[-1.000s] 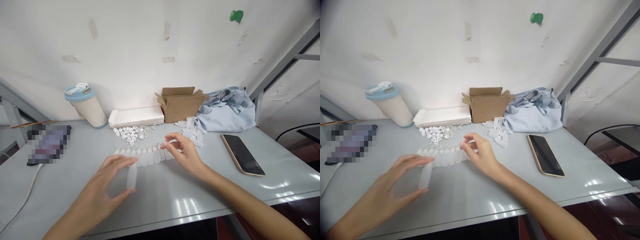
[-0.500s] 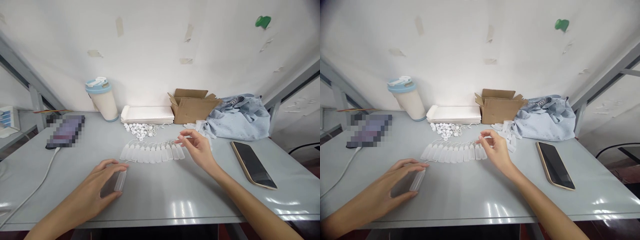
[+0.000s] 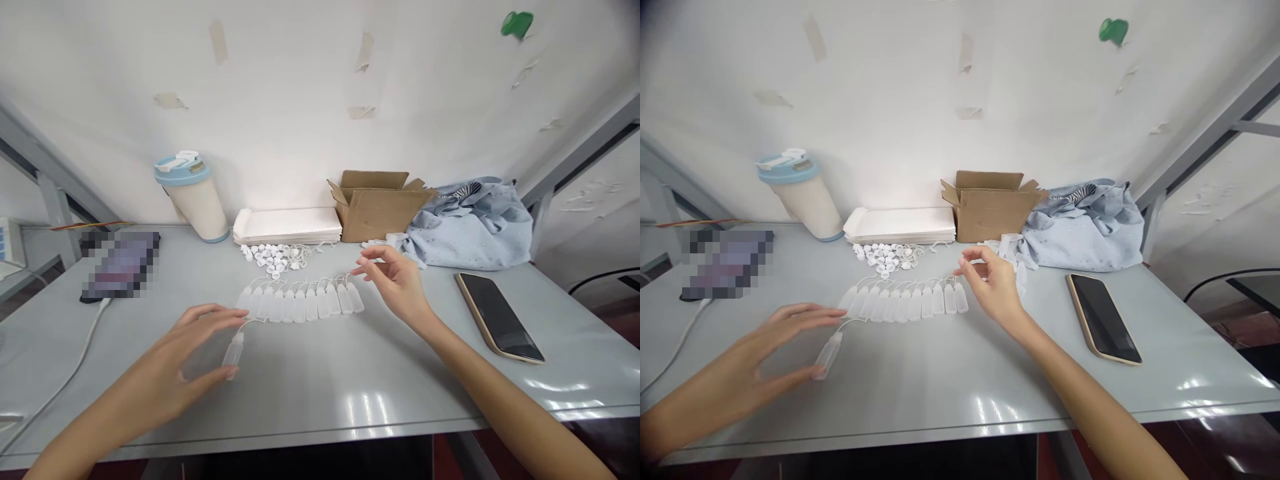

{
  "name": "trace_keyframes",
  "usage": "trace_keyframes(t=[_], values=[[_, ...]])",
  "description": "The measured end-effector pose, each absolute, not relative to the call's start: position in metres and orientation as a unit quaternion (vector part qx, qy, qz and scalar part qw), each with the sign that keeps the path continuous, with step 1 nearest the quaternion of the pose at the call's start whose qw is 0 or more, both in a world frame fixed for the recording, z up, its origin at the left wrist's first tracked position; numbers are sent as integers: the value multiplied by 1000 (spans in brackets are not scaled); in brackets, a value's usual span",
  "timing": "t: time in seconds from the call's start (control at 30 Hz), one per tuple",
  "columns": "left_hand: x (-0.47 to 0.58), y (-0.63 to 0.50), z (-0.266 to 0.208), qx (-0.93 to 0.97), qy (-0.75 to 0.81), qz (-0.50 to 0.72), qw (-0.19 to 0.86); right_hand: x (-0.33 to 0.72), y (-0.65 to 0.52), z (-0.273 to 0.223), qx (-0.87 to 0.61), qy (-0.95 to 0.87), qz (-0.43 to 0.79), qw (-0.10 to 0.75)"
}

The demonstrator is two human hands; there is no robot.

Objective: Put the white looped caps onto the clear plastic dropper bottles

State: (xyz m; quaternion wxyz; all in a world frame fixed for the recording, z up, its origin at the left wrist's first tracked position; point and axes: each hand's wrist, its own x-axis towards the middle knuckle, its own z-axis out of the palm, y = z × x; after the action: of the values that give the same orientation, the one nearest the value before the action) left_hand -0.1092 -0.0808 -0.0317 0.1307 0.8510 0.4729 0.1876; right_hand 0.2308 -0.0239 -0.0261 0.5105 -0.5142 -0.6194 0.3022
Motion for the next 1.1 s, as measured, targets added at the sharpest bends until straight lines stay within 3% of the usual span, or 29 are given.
trace_keyframes(t=[0.27,0.53,0.77,1.1], values=[[-63,-29,-19,884,419,174,111,249,-6,-28,-546,-631,240,496],[-22,42,-18,901,399,158,59,279,16,-40,-575,-762,4,297],[-23,31,-44,927,354,120,-32,294,20,-40,-588,-785,29,193],[-17,30,-43,924,369,98,17,302,11,-28,-634,-762,89,103]])
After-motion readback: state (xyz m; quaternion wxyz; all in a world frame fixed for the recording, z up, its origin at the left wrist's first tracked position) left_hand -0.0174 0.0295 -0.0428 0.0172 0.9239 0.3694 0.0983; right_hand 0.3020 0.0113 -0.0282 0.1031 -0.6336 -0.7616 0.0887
